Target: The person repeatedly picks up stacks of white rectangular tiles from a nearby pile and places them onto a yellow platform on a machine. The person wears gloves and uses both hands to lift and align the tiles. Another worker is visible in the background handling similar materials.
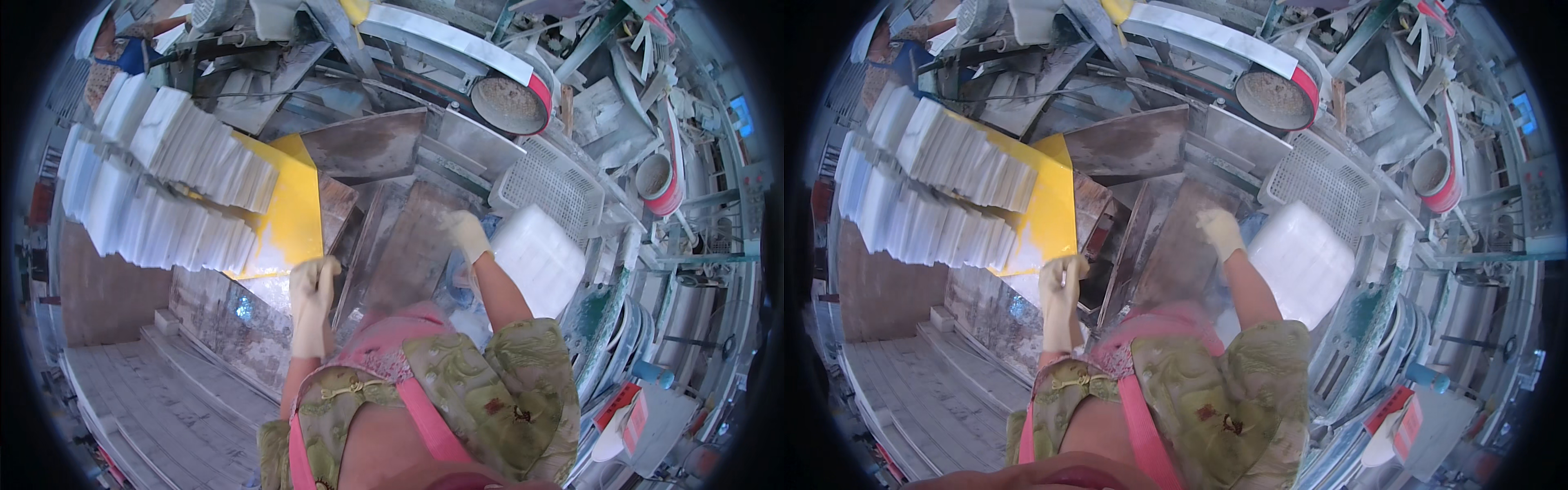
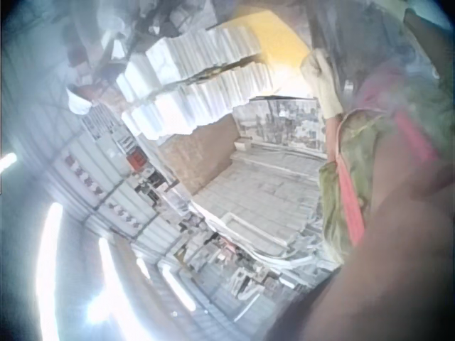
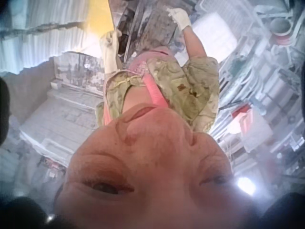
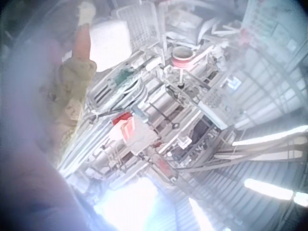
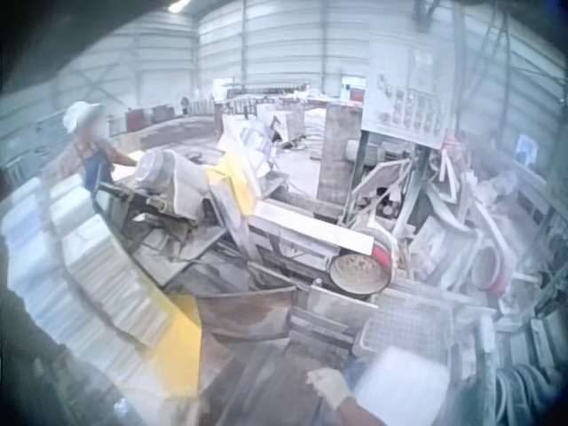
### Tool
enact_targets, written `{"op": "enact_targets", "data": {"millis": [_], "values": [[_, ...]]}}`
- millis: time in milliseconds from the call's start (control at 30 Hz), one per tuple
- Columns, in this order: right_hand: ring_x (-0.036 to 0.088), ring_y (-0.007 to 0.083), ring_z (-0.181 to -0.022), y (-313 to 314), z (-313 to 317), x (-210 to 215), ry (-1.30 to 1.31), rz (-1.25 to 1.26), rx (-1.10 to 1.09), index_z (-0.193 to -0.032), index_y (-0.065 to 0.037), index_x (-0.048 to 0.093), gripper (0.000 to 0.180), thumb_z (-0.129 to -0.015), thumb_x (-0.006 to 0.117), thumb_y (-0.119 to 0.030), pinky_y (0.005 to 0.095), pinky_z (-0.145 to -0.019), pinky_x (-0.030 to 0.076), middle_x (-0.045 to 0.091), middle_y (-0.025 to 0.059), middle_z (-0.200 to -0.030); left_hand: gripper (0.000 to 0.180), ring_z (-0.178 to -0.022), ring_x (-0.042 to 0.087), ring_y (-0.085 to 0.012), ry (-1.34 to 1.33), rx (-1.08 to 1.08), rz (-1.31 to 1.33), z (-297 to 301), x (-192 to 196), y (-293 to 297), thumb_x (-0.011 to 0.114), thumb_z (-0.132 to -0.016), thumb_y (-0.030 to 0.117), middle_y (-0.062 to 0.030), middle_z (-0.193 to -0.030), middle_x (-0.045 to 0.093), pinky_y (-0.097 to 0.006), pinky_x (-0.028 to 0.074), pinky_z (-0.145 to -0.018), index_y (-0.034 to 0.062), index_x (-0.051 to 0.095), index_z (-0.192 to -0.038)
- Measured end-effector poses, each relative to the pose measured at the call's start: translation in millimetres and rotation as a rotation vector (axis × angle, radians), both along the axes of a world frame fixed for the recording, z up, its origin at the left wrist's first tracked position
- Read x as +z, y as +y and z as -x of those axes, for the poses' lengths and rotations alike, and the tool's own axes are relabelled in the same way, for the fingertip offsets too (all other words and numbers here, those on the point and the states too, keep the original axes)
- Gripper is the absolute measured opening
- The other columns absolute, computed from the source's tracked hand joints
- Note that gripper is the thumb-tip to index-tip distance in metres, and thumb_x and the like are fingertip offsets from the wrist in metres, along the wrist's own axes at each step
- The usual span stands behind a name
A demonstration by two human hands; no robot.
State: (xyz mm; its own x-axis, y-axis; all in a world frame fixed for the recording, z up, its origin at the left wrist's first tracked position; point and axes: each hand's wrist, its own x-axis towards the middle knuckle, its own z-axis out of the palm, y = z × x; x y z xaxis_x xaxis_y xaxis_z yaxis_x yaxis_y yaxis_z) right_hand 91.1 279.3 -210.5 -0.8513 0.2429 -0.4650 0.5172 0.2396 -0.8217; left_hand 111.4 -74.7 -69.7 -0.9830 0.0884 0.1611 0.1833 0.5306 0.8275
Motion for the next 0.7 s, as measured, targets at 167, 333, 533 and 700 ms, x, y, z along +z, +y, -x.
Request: {"op": "enact_targets", "data": {"millis": [167,333,533,700], "values": [[0.062,0.0144,-0.056,56.5,-11.7,-2.0,-0.072,-0.141,-0.163,-0.085,-0.002,0.072,0.038,-0.096,0.066,-0.038,0.0311,-0.052,0.049,0.070,0.0062,-0.071,0.038,-0.063,0.064,-0.0215,-0.118,0.132,-0.109,59.9,10.7,32.1,0.065,-0.097,0.021,-0.0103,-0.065,0.067,-0.033,0.049,-0.064,-0.0002,0.066,-0.066],[0.071,0.0243,-0.067,144.1,13.8,10.3,0.005,-0.297,-0.298,-0.090,-0.003,0.075,0.041,-0.095,0.066,-0.042,0.0380,-0.062,0.054,0.074,0.0123,-0.076,0.034,-0.058,0.057,-0.0132,-0.112,0.164,-0.306,109.0,21.0,62.2,0.063,-0.100,0.023,-0.0060,-0.069,0.067,-0.031,0.047,-0.059,-0.0009,0.072,-0.078],[0.061,0.0397,-0.124,249.1,157.2,48.2,0.281,-0.898,-0.063,-0.141,-0.003,0.057,0.069,-0.088,0.072,-0.045,0.0431,-0.105,0.047,0.064,0.0232,-0.134,0.024,-0.084,0.069,-0.0145,0.011,0.104,-0.213,162.8,9.3,82.6,0.061,-0.101,0.021,-0.0085,-0.097,0.076,-0.028,0.053,-0.078,0.0015,0.075,-0.103],[0.035,0.0367,-0.148,298.9,300.3,88.1,0.126,-1.321,0.183,-0.160,-0.012,0.030,0.117,-0.067,0.089,-0.053,0.0474,-0.119,0.031,0.039,0.0203,-0.160,0.027,-0.099,0.067,-0.0160,-0.055,0.486,-0.401,190.4,-6.4,120.0,0.058,-0.104,0.021,-0.0081,-0.105,0.075,-0.031,0.051,-0.091,0.0011,0.075,-0.105]]}}
